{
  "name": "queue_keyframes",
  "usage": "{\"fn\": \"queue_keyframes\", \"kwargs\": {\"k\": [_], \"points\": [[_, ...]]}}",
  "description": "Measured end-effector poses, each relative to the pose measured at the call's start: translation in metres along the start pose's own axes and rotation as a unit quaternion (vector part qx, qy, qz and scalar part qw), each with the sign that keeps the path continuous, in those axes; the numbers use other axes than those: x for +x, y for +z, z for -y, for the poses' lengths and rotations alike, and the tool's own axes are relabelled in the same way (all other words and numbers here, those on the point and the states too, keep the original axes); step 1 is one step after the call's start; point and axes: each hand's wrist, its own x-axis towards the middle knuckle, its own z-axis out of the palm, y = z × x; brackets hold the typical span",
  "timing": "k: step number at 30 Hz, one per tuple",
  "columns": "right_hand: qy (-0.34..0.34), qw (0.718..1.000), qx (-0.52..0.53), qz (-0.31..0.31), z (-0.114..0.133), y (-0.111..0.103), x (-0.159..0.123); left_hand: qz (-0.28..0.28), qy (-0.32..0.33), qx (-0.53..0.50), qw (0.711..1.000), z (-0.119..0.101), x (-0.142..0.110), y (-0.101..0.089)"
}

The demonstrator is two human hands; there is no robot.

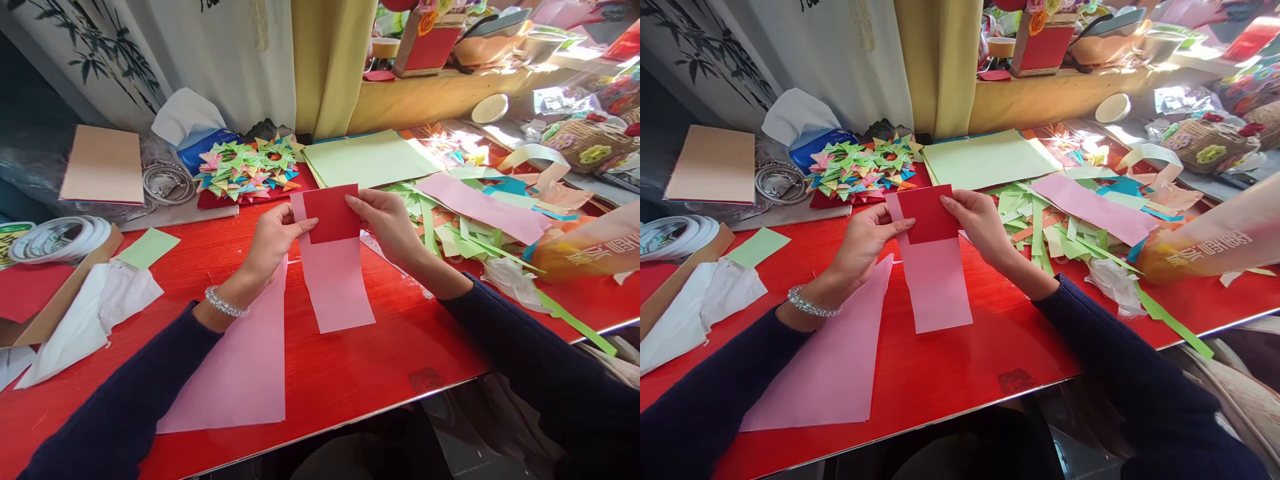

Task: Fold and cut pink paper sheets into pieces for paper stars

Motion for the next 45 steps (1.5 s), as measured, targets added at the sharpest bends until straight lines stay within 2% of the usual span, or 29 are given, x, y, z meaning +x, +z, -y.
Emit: {"fn": "queue_keyframes", "kwargs": {"k": [8, 14, 16, 22, 30, 33, 38, 40, 45], "points": [[0.042, 0.997, -0.058, 0.026, -0.001, -0.001, 0.0, -0.033, 0.016, -0.047, 0.998, 0.0, 0.003, -0.004], [0.023, 0.999, -0.028, -0.009, -0.002, -0.004, 0.001, 0.007, -0.018, -0.016, 1.0, 0.001, 0.004, -0.006], [0.027, 0.999, -0.023, 0.004, -0.002, -0.003, 0.0, -0.013, -0.003, -0.02, 1.0, 0.001, 0.005, -0.008], [0.054, 0.996, -0.027, 0.066, 0.001, 0.002, -0.004, -0.133, 0.058, -0.052, 0.988, -0.004, 0.011, -0.019], [0.114, 0.983, -0.079, 0.125, -0.004, 0.009, -0.006, -0.183, 0.083, -0.071, 0.977, -0.009, 0.016, -0.026], [0.093, 0.99, -0.074, 0.079, -0.006, 0.009, -0.006, -0.139, 0.076, -0.075, 0.985, -0.01, 0.017, -0.026], [0.034, 0.999, -0.01, 0.015, -0.005, 0.005, -0.004, -0.003, -0.018, -0.066, 0.998, -0.01, 0.011, -0.013], [0.037, 0.999, -0.011, 0.013, -0.005, 0.004, -0.004, 0.006, -0.011, -0.065, 0.998, -0.01, 0.007, -0.008], [0.084, 0.995, -0.007, 0.052, -0.004, 0.006, -0.004, -0.013, 0.039, -0.069, 0.997, -0.006, 0.005, -0.006]]}}
